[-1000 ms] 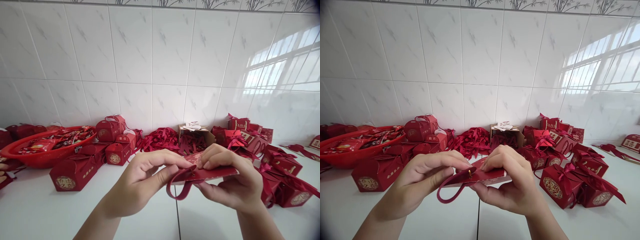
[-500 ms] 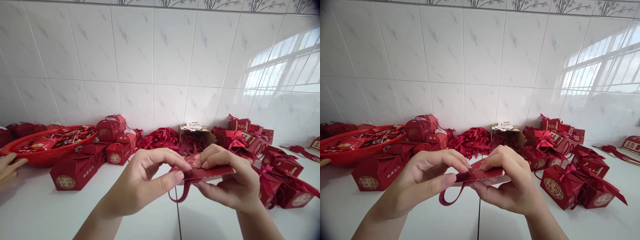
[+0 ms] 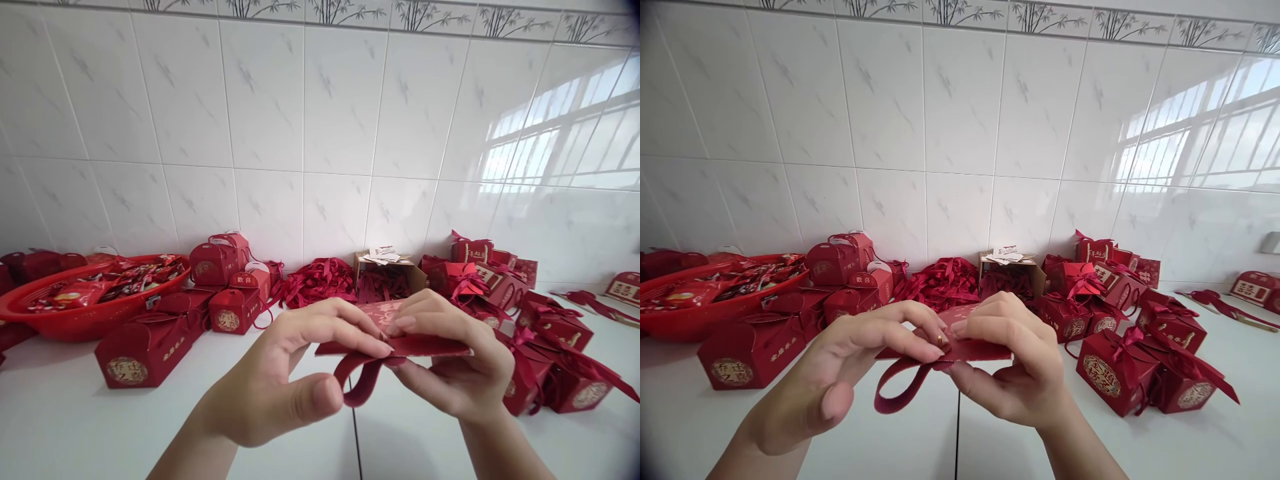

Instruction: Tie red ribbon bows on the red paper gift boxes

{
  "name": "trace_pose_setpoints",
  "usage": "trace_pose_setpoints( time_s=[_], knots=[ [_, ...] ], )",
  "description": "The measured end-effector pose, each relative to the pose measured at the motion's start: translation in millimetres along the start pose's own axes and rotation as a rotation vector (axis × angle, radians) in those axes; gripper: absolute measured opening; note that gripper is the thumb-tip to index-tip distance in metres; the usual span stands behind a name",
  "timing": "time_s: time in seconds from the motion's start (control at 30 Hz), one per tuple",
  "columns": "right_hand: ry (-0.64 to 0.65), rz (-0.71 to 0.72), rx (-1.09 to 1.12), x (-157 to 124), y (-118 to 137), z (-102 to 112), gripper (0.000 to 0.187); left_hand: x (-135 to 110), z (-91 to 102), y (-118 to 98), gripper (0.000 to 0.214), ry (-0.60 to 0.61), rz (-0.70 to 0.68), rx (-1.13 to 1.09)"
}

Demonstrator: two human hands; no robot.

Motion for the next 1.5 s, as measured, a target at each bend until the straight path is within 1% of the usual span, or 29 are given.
trace_pose_setpoints(
  time_s=[0.17, 0.3, 0.37, 0.47, 0.57, 0.67, 0.73, 0.8, 0.83, 0.9, 0.97, 1.0, 1.07, 1.13, 1.2, 1.23, 1.3, 1.37, 1.43, 1.5],
  knots=[
    [-0.038, 0.051, -0.048, 0.4, 3.6, 1.0, 0.034, -1.1, 0.7, -2.4, 0.057, 0.023, -0.039, 0.033],
    [-0.066, 0.048, -0.006, -1.7, 2.7, 1.2, 0.036, -3.1, 0.7, -6.7, 0.057, -0.03, -0.091, 0.127],
    [-0.069, 0.037, 0.009, -2.4, 2.0, 1.0, 0.037, -2.9, 0.1, -8.4, 0.055, -0.052, -0.12, 0.176],
    [-0.069, 0.04, 0.02, -2.7, 2.5, 1.2, 0.037, -0.7, -2.4, -8.8, 0.05, -0.026, -0.161, 0.214],
    [-0.059, 0.064, 0.015, -2.9, 4.3, 1.3, 0.036, 0.2, -2.6, -7.1, 0.044, -0.02, -0.178, 0.199],
    [-0.045, 0.068, -0.013, -3.4, 4.5, 1.0, 0.037, -2.9, 1.5, -4.1, 0.039, -0.082, -0.154, 0.134],
    [-0.06, 0.059, -0.026, -3.7, 3.9, 1.9, 0.038, -5.9, 3.6, -2.8, 0.034, -0.11, -0.157, 0.114],
    [-0.097, 0.051, -0.019, -3.8, 3.8, 3.8, 0.038, -7.8, 3.4, -2.0, 0.033, -0.103, -0.199, 0.151],
    [-0.116, 0.047, -0.013, -3.8, 4.0, 4.5, 0.038, -8.2, 2.6, -1.8, 0.035, -0.093, -0.238, 0.192],
    [-0.133, 0.032, -0.002, -3.3, 4.5, 3.9, 0.037, -8.4, 0.7, -1.3, 0.047, -0.085, -0.35, 0.288],
    [-0.131, 0.01, 0.008, -2.6, 5.2, 1.5, 0.037, -8.1, 1.1, 0.6, 0.059, -0.122, -0.447, 0.371],
    [-0.128, -0.009, 0.017, -2.2, 5.1, 0.1, 0.036, -7.5, 2.2, 2.3, 0.062, -0.147, -0.47, 0.399],
    [-0.104, -0.079, 0.045, -1.3, 3.3, -2.5, 0.032, -6.2, 4.3, 4.7, 0.061, -0.179, -0.496, 0.436],
    [-0.04, -0.194, 0.061, -1.1, -1.1, -5.3, 0.028, -5.1, 4.2, 3.7, 0.056, -0.165, -0.535, 0.486],
    [0.064, -0.31, 0.055, -2.3, -5.8, -8.3, 0.033, -3.4, 3.4, 1.5, 0.054, -0.149, -0.555, 0.555],
    [0.119, -0.342, 0.044, -3.1, -7.1, -9.7, 0.038, -2.3, 2.9, 0.5, 0.054, -0.146, -0.556, 0.592],
    [0.206, -0.342, 0.015, -4.0, -7.1, -12.2, 0.043, -0.3, 1.8, -0.8, 0.054, -0.147, -0.556, 0.668],
    [0.243, -0.291, -0.022, -3.7, -5.3, -14.1, 0.038, 0.3, -0.1, -1.6, 0.052, -0.161, -0.582, 0.753],
    [0.23, -0.257, -0.06, -2.9, -4.5, -14.9, 0.031, 0.1, -1.0, -1.5, 0.05, -0.2, -0.59, 0.825],
    [0.205, -0.247, -0.092, -2.0, -4.5, -15.7, 0.029, -0.1, -0.8, -0.8, 0.048, -0.236, -0.569, 0.844]
  ],
)
Point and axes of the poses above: each hand's wrist, its own x-axis towards the middle knuckle, its own z-axis out of the back of the hand, y = z × x, the point moved 5 cm from there along x, towards the middle knuckle, and after that the axes turned 14 degrees about -x, right-handed, at the moved point
